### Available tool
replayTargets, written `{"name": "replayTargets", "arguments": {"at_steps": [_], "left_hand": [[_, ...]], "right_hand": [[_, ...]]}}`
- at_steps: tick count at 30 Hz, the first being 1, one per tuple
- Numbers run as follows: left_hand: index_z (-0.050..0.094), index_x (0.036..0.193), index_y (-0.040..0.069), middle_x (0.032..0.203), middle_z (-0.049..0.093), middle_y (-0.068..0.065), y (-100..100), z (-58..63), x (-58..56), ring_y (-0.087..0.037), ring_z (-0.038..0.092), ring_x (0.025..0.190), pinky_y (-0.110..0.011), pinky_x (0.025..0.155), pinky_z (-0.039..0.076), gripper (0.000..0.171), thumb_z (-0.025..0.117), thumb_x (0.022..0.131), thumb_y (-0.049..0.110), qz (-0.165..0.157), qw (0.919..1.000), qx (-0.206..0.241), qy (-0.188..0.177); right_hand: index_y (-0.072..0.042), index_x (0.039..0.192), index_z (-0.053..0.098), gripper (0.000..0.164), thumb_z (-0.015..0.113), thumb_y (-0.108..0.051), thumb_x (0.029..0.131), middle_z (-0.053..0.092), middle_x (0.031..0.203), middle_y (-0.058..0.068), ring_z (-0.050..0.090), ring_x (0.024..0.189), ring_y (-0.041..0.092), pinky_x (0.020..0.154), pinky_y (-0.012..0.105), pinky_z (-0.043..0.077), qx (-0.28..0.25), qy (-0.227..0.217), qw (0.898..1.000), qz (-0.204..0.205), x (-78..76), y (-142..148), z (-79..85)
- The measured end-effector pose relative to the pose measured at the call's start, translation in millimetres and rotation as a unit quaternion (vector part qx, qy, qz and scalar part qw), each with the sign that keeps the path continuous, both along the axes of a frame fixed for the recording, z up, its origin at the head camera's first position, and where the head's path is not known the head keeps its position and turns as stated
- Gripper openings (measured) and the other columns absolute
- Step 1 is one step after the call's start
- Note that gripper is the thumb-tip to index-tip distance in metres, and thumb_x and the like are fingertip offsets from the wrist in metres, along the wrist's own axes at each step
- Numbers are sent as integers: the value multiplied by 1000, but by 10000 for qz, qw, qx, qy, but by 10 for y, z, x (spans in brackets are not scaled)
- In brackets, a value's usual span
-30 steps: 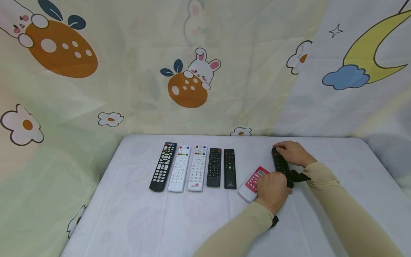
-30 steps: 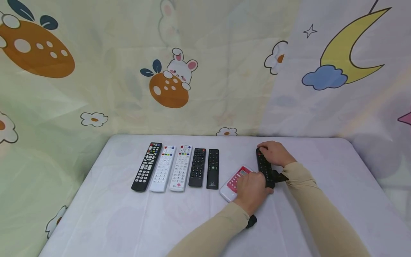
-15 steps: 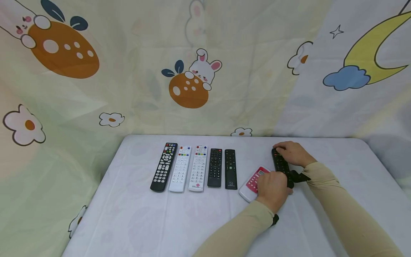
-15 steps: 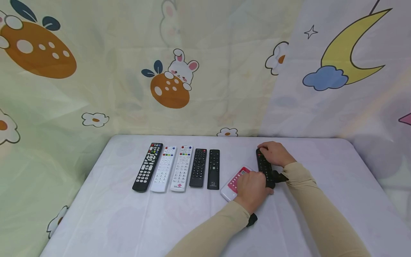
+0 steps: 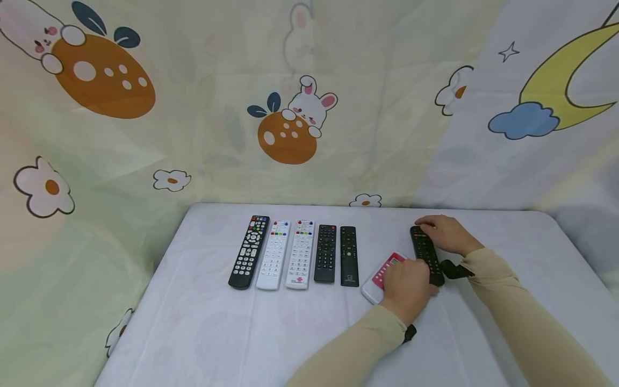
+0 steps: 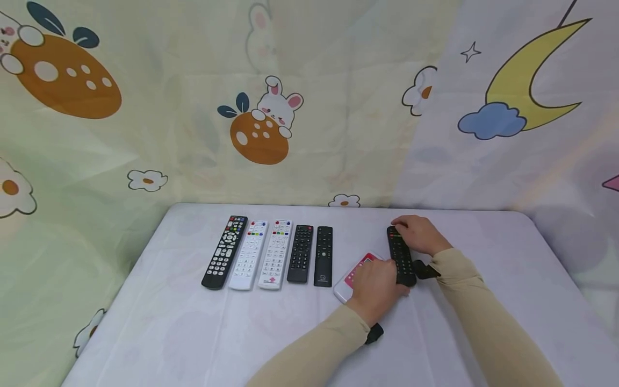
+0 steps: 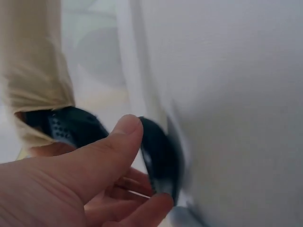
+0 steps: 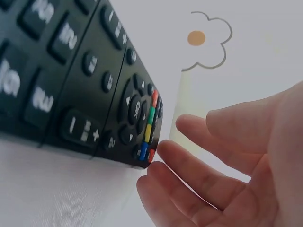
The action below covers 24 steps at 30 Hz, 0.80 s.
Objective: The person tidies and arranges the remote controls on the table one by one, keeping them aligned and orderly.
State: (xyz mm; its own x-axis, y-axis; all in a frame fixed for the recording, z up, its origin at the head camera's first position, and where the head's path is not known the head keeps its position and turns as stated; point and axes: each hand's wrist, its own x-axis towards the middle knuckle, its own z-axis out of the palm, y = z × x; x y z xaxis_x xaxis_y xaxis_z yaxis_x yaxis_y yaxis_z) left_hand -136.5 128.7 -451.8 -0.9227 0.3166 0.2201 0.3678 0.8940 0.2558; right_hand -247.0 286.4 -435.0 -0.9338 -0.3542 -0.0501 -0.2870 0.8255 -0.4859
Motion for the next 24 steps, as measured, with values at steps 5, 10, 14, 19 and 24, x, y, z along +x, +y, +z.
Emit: {"name": "replayTargets", "arguments": {"at_steps": [5, 10, 14, 19, 24], "left_hand": [[75, 87, 21, 67, 64, 10, -102, 84, 29, -6, 53, 52, -20, 40, 32, 38, 83, 75, 56, -156, 9995, 122, 226], [77, 95, 21, 74, 67, 10, -320, 154, 36, -3, 58, 58, -19, 42, 34, 40, 84, 74, 55, -174, 9978, 282, 572], [78, 105, 19, 79, 68, 11, -539, 200, 44, 0, 57, 61, -17, 46, 35, 44, 86, 75, 50, -160, 9971, 664, 346], [78, 107, 18, 83, 69, 10, -733, 236, 58, 0, 59, 67, -15, 51, 40, 45, 87, 75, 48, -172, 9955, 891, 291], [77, 112, 18, 88, 70, 8, -852, 252, 73, -1, 60, 70, -15, 53, 42, 47, 86, 76, 47, -277, 9958, 832, 261]], "right_hand": [[9, 127, 62, 35, 44, -13, 105, 60, 129, 31, 55, 118, 49, 96, 60, 44, -102, 110, 9999, 63, 79, -26, 27], [9, 126, 63, 33, 47, -10, 104, 61, 127, 30, 58, 114, 47, 93, 59, 46, -200, 267, 9994, 104, 162, -89, 31], [9, 127, 62, 33, 48, -9, 104, 61, 128, 29, 56, 119, 46, 98, 60, 44, -255, 254, 9993, 94, 232, -159, 42], [10, 127, 61, 33, 49, -9, 104, 62, 127, 29, 55, 120, 46, 99, 61, 43, -346, 377, 9985, 179, 296, -217, 70], [9, 127, 62, 32, 49, -8, 104, 62, 126, 28, 59, 115, 42, 95, 58, 45, -417, 412, 9981, 172, 364, -271, 58]]}}
